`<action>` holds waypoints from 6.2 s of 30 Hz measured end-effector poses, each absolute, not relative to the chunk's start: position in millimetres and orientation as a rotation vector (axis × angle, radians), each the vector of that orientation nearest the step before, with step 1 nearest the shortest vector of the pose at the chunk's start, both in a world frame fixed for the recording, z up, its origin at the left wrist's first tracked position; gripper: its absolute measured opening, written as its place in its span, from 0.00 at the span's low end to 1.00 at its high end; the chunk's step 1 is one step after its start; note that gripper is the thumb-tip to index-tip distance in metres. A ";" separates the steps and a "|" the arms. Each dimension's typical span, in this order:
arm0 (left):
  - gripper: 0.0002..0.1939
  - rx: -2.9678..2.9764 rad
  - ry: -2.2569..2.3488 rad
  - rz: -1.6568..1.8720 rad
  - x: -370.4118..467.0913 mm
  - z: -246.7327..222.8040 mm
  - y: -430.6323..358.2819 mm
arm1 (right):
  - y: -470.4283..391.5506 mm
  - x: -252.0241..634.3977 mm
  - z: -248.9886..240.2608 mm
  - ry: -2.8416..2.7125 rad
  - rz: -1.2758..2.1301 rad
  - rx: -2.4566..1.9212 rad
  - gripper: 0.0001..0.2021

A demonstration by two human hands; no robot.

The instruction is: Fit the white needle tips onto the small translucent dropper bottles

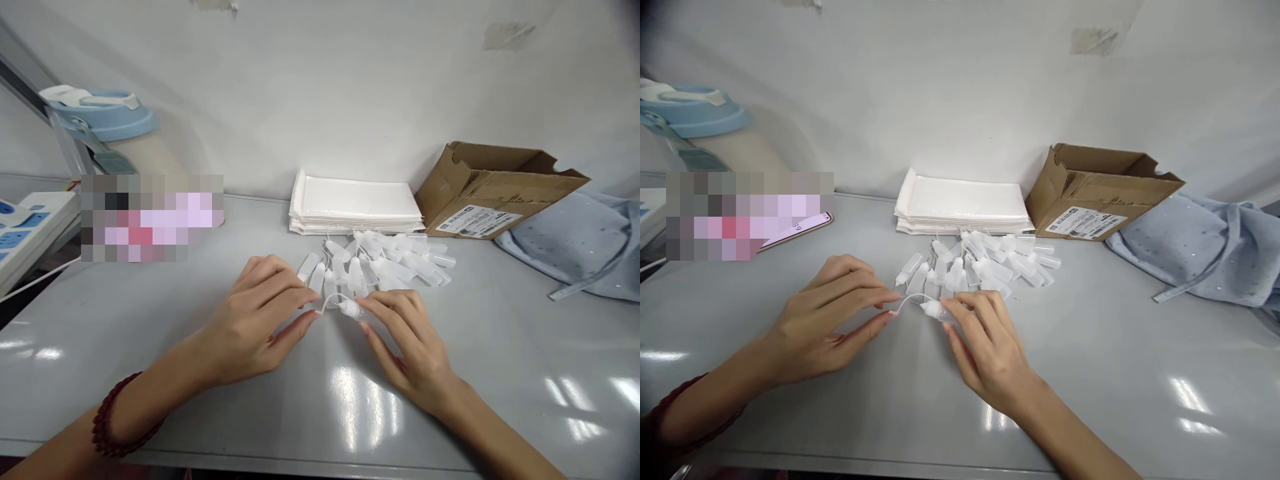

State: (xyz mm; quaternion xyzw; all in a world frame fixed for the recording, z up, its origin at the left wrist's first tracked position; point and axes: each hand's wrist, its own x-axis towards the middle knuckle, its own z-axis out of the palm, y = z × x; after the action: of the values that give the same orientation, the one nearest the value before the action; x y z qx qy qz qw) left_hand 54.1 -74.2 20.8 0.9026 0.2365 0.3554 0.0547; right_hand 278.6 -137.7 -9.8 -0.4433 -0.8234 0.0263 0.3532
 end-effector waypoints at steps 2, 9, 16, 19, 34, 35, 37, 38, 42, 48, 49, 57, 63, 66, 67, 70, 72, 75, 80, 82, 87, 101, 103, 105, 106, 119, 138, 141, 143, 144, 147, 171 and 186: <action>0.07 2.754 0.696 1.086 53.7 22.0 -75.8 | -137.7 278.5 -9.9 -2.130 0.073 -1.149 0.21; 0.06 2.823 0.615 1.089 53.3 22.6 -76.1 | -136.5 279.0 -10.3 -2.133 0.052 -1.146 0.19; 0.05 2.846 0.653 1.101 54.8 19.8 -75.0 | -136.9 279.1 -10.0 -2.143 0.071 -1.089 0.17; 0.05 2.832 0.618 1.082 55.0 18.9 -76.1 | -137.7 278.9 -9.2 -2.159 0.082 -1.057 0.17; 0.05 2.838 0.611 1.063 55.4 18.7 -76.0 | -137.9 279.0 -9.5 -2.163 0.085 -1.024 0.19; 0.05 2.838 0.606 1.068 55.4 18.6 -75.9 | -138.3 279.3 -9.4 -2.164 0.084 -1.021 0.19; 0.04 2.837 0.604 1.065 55.3 18.3 -75.7 | -138.8 279.9 -9.0 -2.165 0.083 -1.015 0.18; 0.04 2.836 0.601 1.066 55.2 18.3 -75.7 | -138.8 280.1 -8.8 -2.165 0.085 -1.014 0.18; 0.04 2.838 0.592 1.052 54.8 18.9 -76.2 | -137.3 280.1 -8.5 -2.167 0.093 -1.008 0.18; 0.05 2.829 0.600 1.077 54.8 18.7 -76.9 | -137.5 279.7 -9.1 -2.160 0.099 -1.012 0.18; 0.05 2.825 0.598 1.081 54.5 18.7 -77.0 | -137.9 279.8 -9.1 -2.159 0.100 -1.017 0.18; 0.05 2.820 0.602 1.077 53.7 19.1 -77.3 | -138.9 280.0 -8.7 -2.159 0.099 -1.016 0.18; 0.05 2.813 0.591 1.087 55.3 17.9 -77.3 | -139.1 280.1 -8.1 -2.151 0.108 -1.024 0.19; 0.04 2.814 0.604 1.074 54.7 18.5 -77.9 | -138.8 279.7 -8.6 -2.150 0.115 -1.030 0.19; 0.04 2.815 0.606 1.070 54.5 18.8 -78.0 | -138.8 279.8 -8.8 -2.150 0.117 -1.027 0.19; 0.04 2.814 0.604 1.060 54.4 19.5 -78.3 | -138.7 280.2 -9.3 -2.156 0.116 -1.010 0.20; 0.04 2.812 0.595 1.043 54.6 19.4 -78.4 | -138.8 280.4 -9.4 -2.164 0.118 -1.005 0.20; 0.05 2.812 0.583 1.027 54.7 18.5 -79.1 | -138.6 279.9 -9.7 -2.164 0.136 -1.004 0.20; 0.05 2.795 0.541 1.042 55.2 16.2 -80.9 | -138.4 278.4 -11.0 -2.146 0.164 -0.994 0.21; 0.05 2.792 0.534 1.043 56.0 15.4 -81.5 | -139.4 277.9 -11.2 -2.143 0.166 -0.996 0.21; 0.06 2.778 0.529 1.045 58.7 14.0 -83.9 | -141.7 275.8 -11.7 -2.126 0.143 -1.004 0.21; 0.04 2.816 0.560 1.066 57.9 13.3 -80.1 | -138.4 274.9 -10.4 -2.100 -0.003 -1.041 0.20; 0.04 2.823 0.561 1.074 58.8 12.7 -80.2 | -138.7 274.9 -10.4 -2.101 0.013 -1.023 0.20; 0.04 2.835 0.547 1.070 60.0 12.0 -80.8 | -139.7 275.0 -11.4 -2.102 0.055 -1.004 0.19; 0.04 2.836 0.539 1.070 60.6 11.5 -81.1 | -140.3 275.1 -12.1 -2.099 0.075 -1.001 0.20; 0.07 2.745 0.480 0.999 63.1 9.0 -87.6 | -147.2 275.8 -18.7 -2.099 0.097 -0.938 0.23; 0.04 2.878 0.580 1.062 63.2 6.7 -83.7 | -141.8 276.7 -12.6 -2.063 0.292 -0.965 0.19; 0.04 2.919 0.610 1.077 62.4 7.8 -81.7 | -141.0 275.8 -14.5 -2.071 0.272 -0.998 0.18; 0.04 2.943 0.671 1.095 58.7 10.3 -76.9 | -139.0 275.9 -15.6 -2.067 0.245 -1.065 0.18; 0.04 2.950 0.723 1.106 55.9 12.0 -73.5 | -137.6 276.3 -16.1 -2.059 0.226 -1.104 0.19; 0.05 2.957 0.985 1.131 45.1 16.4 -61.0 | -134.0 278.2 -18.3 -2.036 0.177 -1.200 0.17; 0.19 2.849 1.408 0.122 39.3 9.1 -55.0 | -123.7 281.3 -26.7 -2.279 0.030 -1.322 0.14; 0.10 2.657 1.226 0.643 46.4 11.2 -64.4 | -133.5 275.1 -11.4 -1.758 0.161 -1.168 0.10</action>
State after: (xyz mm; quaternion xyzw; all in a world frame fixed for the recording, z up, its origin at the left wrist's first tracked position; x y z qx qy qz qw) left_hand 46.4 -64.4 11.2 0.8844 0.4082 0.2142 0.0726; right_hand 275.1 -133.5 -11.4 -0.4810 -0.7238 0.0663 0.4902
